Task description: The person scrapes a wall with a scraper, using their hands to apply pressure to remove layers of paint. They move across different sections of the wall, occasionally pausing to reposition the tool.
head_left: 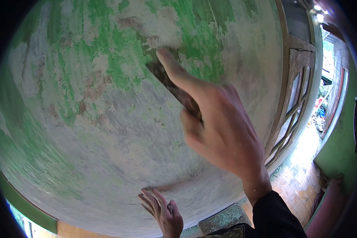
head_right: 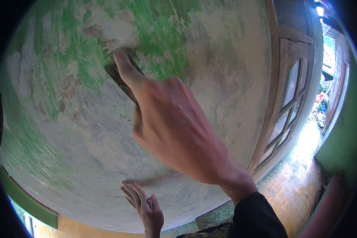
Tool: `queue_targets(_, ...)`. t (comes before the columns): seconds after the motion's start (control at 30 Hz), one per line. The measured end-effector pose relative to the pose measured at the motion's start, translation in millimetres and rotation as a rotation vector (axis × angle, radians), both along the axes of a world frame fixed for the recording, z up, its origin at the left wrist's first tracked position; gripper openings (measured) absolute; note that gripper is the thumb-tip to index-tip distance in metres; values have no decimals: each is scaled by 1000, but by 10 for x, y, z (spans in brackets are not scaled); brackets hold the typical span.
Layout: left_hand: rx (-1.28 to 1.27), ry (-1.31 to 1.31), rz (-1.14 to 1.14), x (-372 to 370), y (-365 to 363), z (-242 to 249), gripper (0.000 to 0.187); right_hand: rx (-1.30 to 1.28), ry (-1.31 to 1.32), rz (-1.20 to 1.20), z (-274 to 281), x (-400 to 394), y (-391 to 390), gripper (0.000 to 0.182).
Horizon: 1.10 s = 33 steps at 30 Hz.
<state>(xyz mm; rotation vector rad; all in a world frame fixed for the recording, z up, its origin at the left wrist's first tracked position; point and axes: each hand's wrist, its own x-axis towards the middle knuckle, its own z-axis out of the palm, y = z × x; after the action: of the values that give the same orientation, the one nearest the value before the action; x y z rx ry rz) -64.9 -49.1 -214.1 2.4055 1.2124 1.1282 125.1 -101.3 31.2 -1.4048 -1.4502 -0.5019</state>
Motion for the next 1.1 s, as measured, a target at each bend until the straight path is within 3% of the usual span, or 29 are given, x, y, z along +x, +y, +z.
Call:
queue_targets(0.4, 1, -29, -3, 26, -16, 20, 77, -41, 52, 46, -30, -29, -48, 85)
queue_targets(0.53, -26, -22, 23, 57, -30, 31, 78, -2, -42, -31, 35, -17, -10, 85)
queue_targets(0.6, -50, -18, 36, 28, -43, 40, 78, -34, -71, 41, 10, -2, -58, 70)
queue_targets(0.83, -25, 22, 37, 16, -43, 33, 78, 40, -124, 17, 10, -13, -16, 71)
queue_targets(1.1, -23, -38, 23, 56, -26, 32, 78, -42, 50, 63, -39, -12, -37, 82)
